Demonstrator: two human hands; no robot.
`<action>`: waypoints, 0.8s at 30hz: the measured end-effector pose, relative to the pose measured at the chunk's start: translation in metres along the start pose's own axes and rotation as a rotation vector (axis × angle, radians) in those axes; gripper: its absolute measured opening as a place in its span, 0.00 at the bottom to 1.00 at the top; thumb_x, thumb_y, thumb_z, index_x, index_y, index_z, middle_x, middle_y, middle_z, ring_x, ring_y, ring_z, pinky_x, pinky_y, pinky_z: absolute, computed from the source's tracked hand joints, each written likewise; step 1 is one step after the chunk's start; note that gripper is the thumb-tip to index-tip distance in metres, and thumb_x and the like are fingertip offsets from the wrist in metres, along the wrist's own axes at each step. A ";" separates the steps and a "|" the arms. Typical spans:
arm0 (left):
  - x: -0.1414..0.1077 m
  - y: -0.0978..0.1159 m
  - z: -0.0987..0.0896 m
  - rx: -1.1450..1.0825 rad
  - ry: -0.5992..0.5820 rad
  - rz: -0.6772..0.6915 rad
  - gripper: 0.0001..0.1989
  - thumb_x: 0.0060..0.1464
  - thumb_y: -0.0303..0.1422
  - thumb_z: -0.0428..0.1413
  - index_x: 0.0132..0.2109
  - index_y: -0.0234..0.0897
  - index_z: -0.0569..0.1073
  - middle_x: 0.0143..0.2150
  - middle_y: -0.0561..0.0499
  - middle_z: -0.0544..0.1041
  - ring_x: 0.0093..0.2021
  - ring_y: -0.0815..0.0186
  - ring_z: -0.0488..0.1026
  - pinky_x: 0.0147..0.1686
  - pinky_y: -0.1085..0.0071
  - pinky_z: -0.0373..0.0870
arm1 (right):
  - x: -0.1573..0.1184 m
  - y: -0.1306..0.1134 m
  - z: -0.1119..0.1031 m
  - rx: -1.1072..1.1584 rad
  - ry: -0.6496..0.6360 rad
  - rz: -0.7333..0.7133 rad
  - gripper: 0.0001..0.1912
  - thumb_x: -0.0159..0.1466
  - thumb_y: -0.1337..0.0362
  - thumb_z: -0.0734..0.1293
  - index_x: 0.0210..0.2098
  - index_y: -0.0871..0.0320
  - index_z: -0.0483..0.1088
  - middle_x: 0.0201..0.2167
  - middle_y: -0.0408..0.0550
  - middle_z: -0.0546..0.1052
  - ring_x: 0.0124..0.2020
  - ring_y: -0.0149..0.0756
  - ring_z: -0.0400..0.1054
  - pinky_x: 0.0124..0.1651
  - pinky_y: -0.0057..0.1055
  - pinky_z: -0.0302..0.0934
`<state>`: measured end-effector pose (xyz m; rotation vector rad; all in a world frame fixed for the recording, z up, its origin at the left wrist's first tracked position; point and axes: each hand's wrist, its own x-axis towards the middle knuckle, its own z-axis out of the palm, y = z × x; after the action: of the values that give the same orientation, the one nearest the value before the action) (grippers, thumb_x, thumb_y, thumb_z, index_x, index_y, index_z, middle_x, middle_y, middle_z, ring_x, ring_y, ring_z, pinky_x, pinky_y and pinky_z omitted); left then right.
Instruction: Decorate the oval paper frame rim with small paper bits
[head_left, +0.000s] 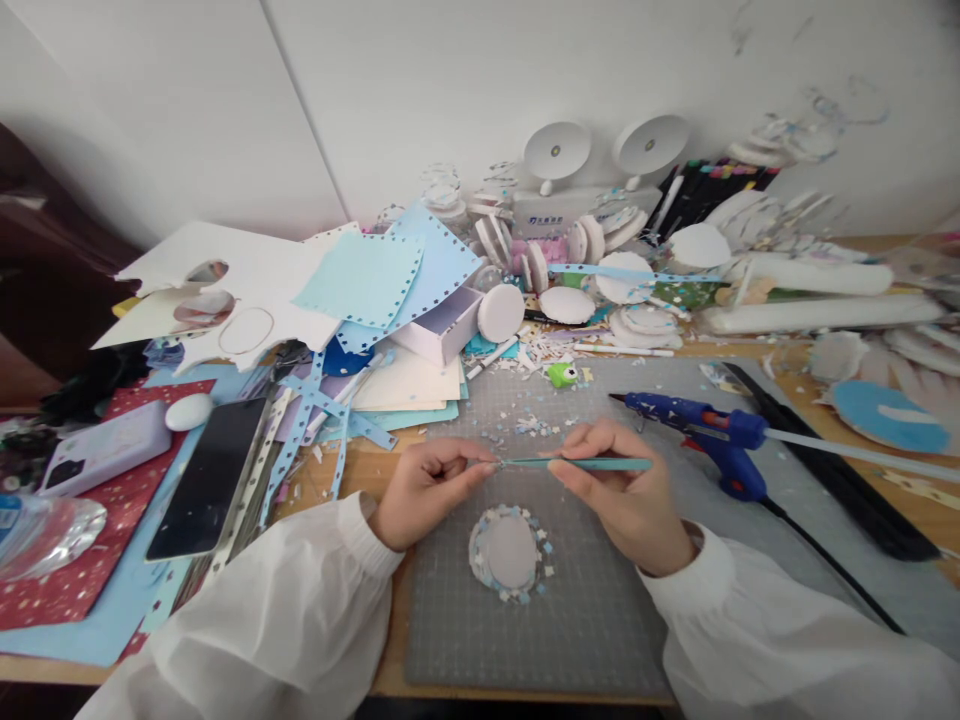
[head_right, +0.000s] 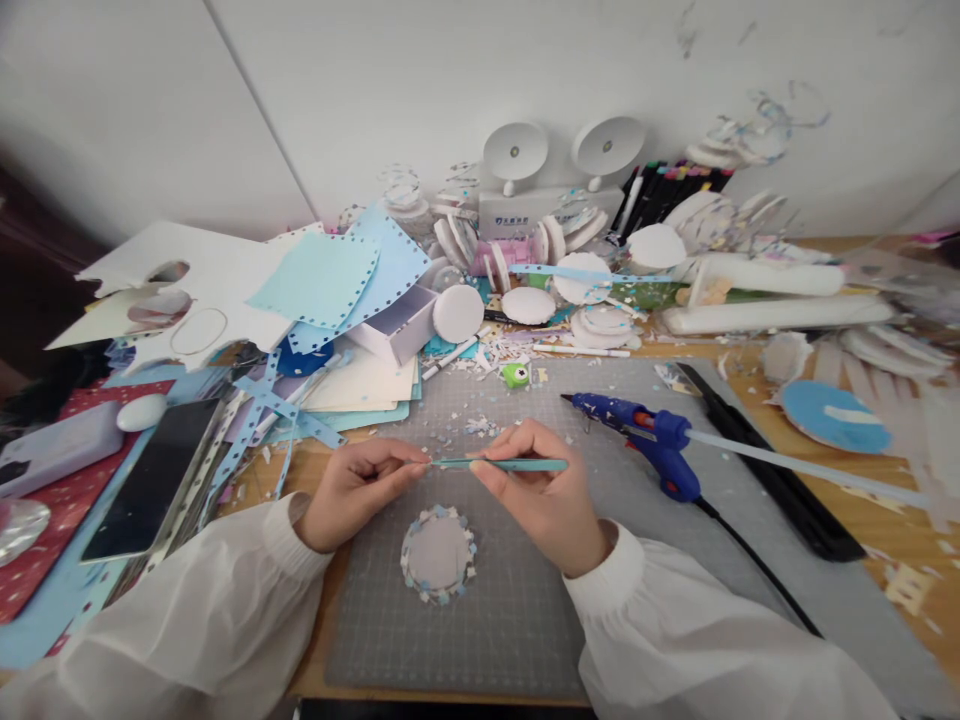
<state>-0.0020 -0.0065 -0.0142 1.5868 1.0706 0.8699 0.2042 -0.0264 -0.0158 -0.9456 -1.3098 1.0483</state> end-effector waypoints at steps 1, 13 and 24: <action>0.000 0.000 0.000 -0.002 -0.001 -0.001 0.15 0.52 0.39 0.57 0.36 0.28 0.77 0.15 0.61 0.52 0.17 0.76 0.48 0.17 0.77 0.44 | 0.000 -0.001 0.000 0.001 -0.011 0.001 0.06 0.56 0.70 0.69 0.28 0.55 0.68 0.27 0.42 0.70 0.29 0.29 0.67 0.31 0.26 0.62; -0.001 0.003 -0.001 -0.013 -0.057 -0.014 0.16 0.53 0.39 0.56 0.36 0.26 0.77 0.16 0.60 0.51 0.18 0.76 0.48 0.18 0.77 0.45 | -0.001 0.008 -0.002 0.139 -0.021 0.156 0.06 0.56 0.67 0.70 0.27 0.55 0.67 0.26 0.40 0.68 0.27 0.27 0.63 0.33 0.29 0.60; -0.002 0.005 -0.001 -0.021 -0.033 -0.010 0.16 0.50 0.39 0.57 0.36 0.27 0.76 0.15 0.63 0.48 0.17 0.76 0.45 0.19 0.76 0.44 | 0.001 0.003 0.003 0.192 0.012 0.216 0.10 0.54 0.62 0.71 0.26 0.57 0.65 0.24 0.40 0.67 0.23 0.27 0.60 0.27 0.27 0.56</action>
<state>-0.0023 -0.0085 -0.0097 1.5720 1.0427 0.8425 0.2010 -0.0249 -0.0188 -0.9598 -1.0912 1.3079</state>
